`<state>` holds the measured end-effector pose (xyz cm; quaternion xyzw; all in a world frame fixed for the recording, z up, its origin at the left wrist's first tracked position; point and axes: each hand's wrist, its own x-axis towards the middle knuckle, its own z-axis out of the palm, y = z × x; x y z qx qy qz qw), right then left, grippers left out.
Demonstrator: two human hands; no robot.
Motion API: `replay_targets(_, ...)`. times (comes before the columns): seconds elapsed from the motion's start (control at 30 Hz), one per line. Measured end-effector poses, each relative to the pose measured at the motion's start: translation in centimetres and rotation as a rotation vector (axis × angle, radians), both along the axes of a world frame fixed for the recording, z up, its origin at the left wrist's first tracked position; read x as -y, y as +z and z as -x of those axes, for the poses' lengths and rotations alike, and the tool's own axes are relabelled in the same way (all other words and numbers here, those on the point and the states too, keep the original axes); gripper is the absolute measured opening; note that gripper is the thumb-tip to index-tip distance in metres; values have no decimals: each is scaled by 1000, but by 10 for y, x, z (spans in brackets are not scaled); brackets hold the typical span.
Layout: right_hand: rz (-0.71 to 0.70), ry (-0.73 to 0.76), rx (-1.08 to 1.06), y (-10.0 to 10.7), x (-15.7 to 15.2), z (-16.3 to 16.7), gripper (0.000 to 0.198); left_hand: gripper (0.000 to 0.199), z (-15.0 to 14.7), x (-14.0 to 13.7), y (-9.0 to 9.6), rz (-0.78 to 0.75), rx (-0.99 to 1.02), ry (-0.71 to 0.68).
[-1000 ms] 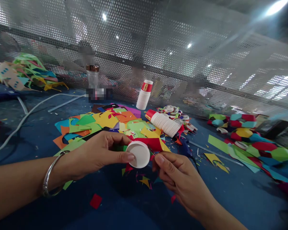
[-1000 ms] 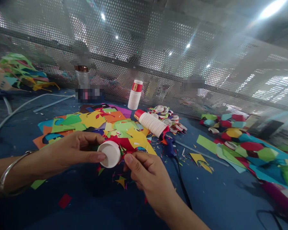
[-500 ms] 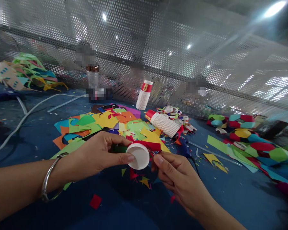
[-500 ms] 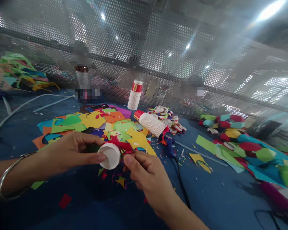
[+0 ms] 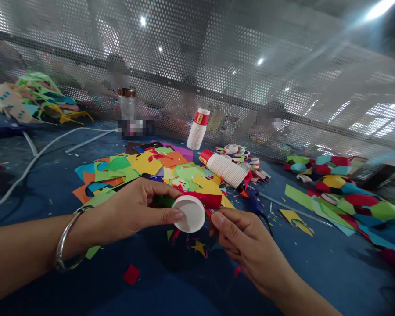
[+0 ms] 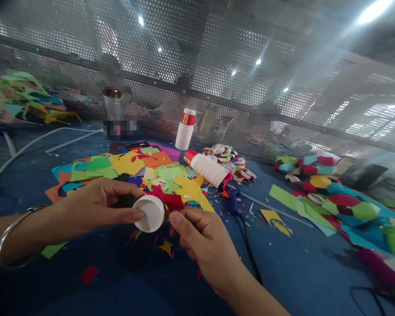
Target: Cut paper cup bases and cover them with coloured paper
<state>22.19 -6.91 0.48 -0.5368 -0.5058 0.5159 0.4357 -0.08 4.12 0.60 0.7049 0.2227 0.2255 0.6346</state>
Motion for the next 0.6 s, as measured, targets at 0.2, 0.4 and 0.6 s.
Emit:
replay_targets(0.2, 3, 0, -7, 1, -1, 2, 42, 29, 0, -2, -1, -10, 25, 5)
replay_targets(0.4, -1, 1, 6, 0, 0, 2, 42, 24, 4, -2, -2, -53, 20, -22)
replay_targets(0.6, -13, -5, 81, 2, -1, 1, 43, 29, 5, -4, -1, -120, -6, -14)
